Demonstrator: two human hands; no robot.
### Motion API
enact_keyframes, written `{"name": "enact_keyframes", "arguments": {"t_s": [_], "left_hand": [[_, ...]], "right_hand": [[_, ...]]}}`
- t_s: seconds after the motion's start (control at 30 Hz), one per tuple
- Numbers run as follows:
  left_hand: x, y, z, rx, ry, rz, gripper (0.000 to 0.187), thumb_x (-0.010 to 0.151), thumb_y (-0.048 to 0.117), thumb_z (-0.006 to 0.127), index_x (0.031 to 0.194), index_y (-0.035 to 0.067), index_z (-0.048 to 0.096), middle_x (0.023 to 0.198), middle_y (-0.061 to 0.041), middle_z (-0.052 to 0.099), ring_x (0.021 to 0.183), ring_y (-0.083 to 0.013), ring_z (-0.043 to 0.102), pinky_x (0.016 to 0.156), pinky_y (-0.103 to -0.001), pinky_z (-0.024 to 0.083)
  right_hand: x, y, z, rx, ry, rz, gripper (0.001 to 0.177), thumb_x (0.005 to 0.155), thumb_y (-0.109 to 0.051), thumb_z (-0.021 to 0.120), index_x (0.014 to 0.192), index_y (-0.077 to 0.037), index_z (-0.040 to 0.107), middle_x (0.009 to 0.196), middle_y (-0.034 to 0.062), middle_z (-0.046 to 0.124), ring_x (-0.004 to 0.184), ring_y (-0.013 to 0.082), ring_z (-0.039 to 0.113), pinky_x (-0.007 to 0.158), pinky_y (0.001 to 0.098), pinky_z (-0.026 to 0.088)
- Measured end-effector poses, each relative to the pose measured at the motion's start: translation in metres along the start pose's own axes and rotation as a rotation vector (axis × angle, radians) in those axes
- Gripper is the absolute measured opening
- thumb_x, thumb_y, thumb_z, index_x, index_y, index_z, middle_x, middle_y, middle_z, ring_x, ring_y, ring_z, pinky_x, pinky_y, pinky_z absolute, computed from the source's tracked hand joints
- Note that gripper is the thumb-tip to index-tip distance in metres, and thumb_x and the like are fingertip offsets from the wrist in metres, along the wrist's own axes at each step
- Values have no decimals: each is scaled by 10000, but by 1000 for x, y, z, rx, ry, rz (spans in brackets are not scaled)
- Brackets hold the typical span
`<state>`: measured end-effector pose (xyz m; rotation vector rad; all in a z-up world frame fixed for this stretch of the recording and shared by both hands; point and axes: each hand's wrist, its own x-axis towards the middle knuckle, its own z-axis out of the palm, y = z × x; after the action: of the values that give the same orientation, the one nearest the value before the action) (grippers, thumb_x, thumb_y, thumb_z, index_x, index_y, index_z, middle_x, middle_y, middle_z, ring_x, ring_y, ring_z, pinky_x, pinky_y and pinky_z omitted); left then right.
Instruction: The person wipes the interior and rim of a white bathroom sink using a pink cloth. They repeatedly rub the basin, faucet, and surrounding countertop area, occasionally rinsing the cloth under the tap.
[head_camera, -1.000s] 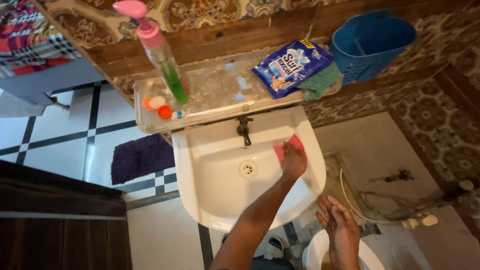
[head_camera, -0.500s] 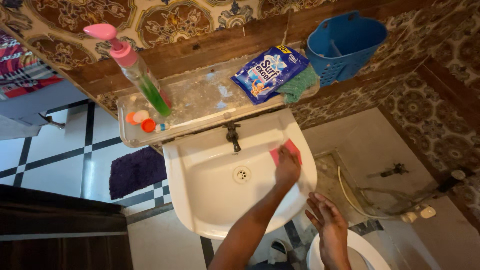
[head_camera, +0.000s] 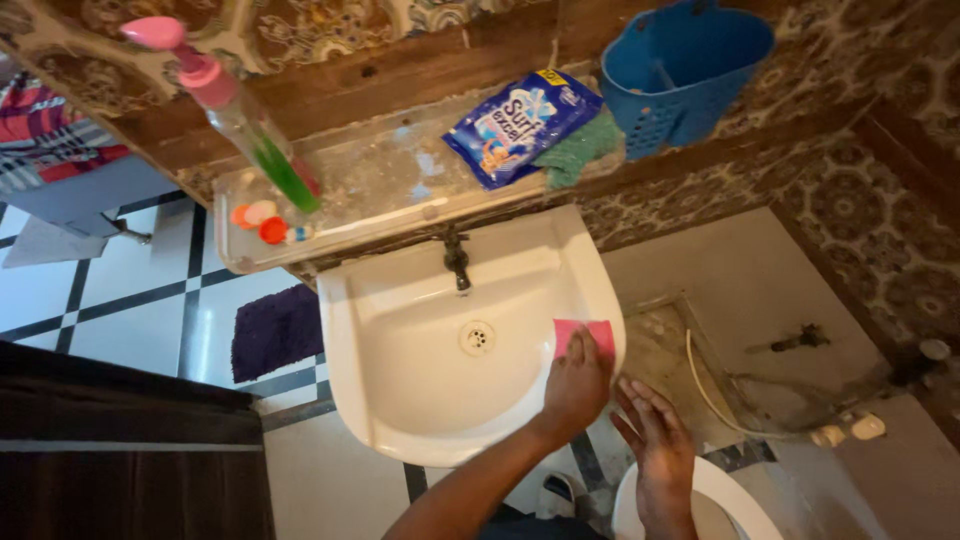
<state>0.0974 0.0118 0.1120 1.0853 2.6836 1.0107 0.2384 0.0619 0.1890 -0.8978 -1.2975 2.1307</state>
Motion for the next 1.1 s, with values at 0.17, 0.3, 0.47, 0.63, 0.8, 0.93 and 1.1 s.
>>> {"name": "enact_keyframes", "arguments": {"t_s": [0.17,0.3,0.47,0.63,0.8,0.93,1.1], "left_hand": [[36,-11,8,280,266,205,608,1024,164,522,1441,-245,353,1467,-473,426,1318,-535,530,989,-477,522],[58,0,-18,247,175,119,610,1039,189,531,1455,-222,358,1432,-471,422,1272,-550,520,1015,-520,480],[20,17,-39,210,168,342,613,998,189,547,1494,-134,391,1497,-435,398,1386,-535,439,1117,-542,391],[17,19,-48,306,51,471,572,1004,225,568,1501,-30,447,1564,-300,427,1498,-432,393,1211,-527,331],[83,-9,-54,485,13,442,554,1021,296,579,1497,27,493,1555,-205,479,1467,-385,416,1213,-521,343],[118,-28,-65,324,177,400,547,1000,340,603,1464,66,505,1514,-219,493,1445,-404,431,1134,-547,360],[88,-17,-67,293,100,443,564,979,288,600,1484,62,492,1536,-228,489,1423,-426,424,1160,-533,370]], "right_hand": [[-3,8,-16,40,27,47,364,1029,-198,524,1322,-3,614,1364,164,669,1284,283,631,1015,439,536],[-10,12,-30,35,56,75,373,1021,-199,526,1329,-7,613,1375,159,668,1279,276,634,1021,430,534],[-8,7,-33,31,98,92,368,1030,-207,510,1332,-18,604,1377,158,665,1290,269,625,1020,416,519],[2,1,-23,34,101,126,373,1035,-203,509,1332,1,604,1371,169,659,1294,278,623,1021,411,515],[3,-10,-18,-22,61,94,399,1038,-244,490,1337,-6,605,1382,162,661,1305,268,617,1024,394,511],[9,-15,-22,-36,138,136,408,1034,-245,491,1344,0,595,1377,169,660,1298,279,612,1020,401,519],[23,-13,-22,24,102,38,412,1043,-242,488,1350,20,572,1401,174,644,1312,277,613,1026,395,499]]}}
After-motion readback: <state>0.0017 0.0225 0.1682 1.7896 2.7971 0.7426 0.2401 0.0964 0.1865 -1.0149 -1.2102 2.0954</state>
